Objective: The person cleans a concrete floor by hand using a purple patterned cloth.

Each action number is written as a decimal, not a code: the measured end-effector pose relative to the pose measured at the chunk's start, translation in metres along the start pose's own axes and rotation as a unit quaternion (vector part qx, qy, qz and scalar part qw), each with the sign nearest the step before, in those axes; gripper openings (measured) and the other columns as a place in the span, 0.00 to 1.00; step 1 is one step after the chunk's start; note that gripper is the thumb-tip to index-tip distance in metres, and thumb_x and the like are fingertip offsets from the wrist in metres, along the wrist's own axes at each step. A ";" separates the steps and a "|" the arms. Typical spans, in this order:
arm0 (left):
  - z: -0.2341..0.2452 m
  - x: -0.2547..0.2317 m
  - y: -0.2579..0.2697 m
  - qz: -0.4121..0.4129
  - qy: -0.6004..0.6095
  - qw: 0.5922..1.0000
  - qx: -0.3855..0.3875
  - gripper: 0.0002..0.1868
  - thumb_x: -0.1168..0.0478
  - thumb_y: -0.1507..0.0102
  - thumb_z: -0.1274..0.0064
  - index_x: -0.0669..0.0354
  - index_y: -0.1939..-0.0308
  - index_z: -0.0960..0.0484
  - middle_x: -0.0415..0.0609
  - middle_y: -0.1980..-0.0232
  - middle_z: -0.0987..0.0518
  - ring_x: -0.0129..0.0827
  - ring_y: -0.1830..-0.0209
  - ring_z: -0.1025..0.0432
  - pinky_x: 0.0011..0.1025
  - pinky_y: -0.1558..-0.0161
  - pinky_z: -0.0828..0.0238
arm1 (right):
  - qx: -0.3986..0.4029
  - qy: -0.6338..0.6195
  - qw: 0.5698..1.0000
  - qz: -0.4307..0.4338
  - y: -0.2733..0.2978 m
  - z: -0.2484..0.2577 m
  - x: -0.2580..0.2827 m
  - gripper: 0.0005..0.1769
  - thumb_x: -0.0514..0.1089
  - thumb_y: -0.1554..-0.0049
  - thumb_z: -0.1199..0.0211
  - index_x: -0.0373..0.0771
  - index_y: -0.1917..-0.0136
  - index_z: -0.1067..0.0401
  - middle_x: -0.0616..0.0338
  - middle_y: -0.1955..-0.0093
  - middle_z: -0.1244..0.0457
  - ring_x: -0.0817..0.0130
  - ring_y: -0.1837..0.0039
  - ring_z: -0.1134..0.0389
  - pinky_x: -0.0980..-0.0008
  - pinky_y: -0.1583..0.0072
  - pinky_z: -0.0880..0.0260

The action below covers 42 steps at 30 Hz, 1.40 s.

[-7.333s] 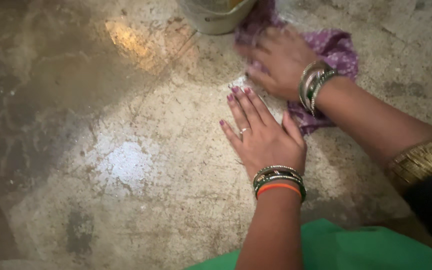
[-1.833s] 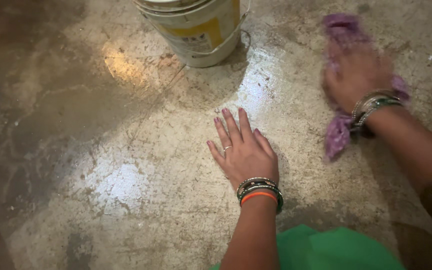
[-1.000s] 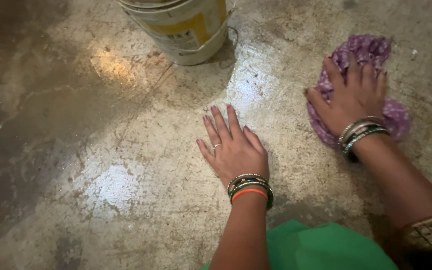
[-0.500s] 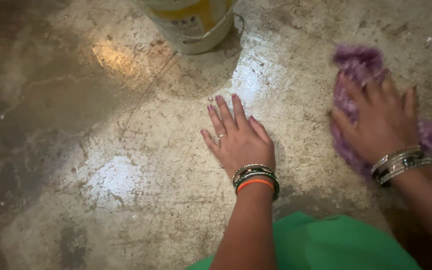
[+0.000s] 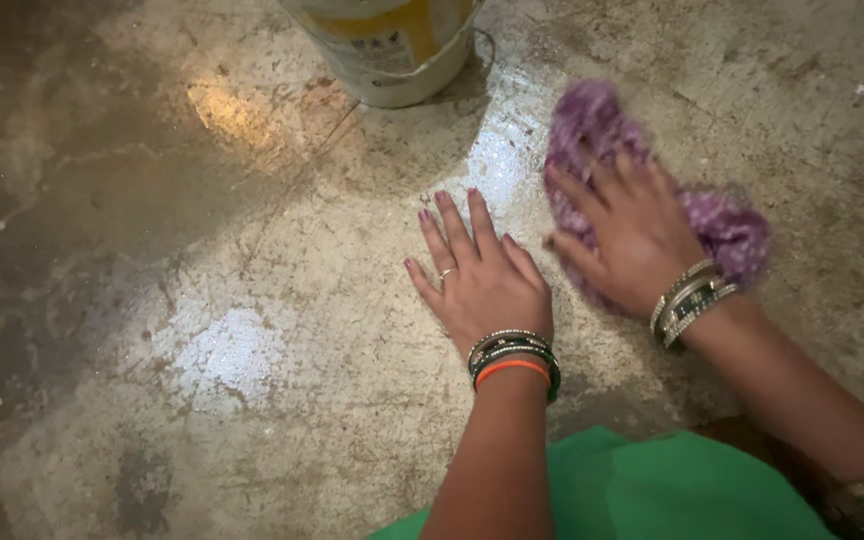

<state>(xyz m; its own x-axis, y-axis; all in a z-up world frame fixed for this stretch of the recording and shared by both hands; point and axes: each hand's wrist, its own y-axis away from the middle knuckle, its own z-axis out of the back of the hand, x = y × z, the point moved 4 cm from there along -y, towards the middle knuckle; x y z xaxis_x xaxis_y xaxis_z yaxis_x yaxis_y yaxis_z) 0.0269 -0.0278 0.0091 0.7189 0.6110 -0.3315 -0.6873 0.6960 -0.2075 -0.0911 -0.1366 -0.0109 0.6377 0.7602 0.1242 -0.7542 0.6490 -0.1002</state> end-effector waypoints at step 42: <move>0.218 0.356 0.074 0.122 -0.034 0.954 0.273 0.46 0.32 0.40 0.50 0.53 0.25 0.38 0.62 0.19 0.53 0.57 0.16 0.72 0.45 0.23 0.63 | 0.287 -0.023 0.914 0.284 -0.028 0.030 0.306 0.34 0.66 0.43 0.45 0.75 0.23 0.41 0.65 0.18 0.56 0.52 0.17 0.61 0.40 0.24 0.61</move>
<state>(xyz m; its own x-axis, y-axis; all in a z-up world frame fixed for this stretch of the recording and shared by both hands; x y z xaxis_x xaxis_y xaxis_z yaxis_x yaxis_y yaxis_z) 0.2542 0.3234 0.0767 0.5624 0.7899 -0.2445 -0.6919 0.6115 0.3839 0.1206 0.0769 0.0595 0.1193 0.9594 0.2557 -0.9282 0.0163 0.3717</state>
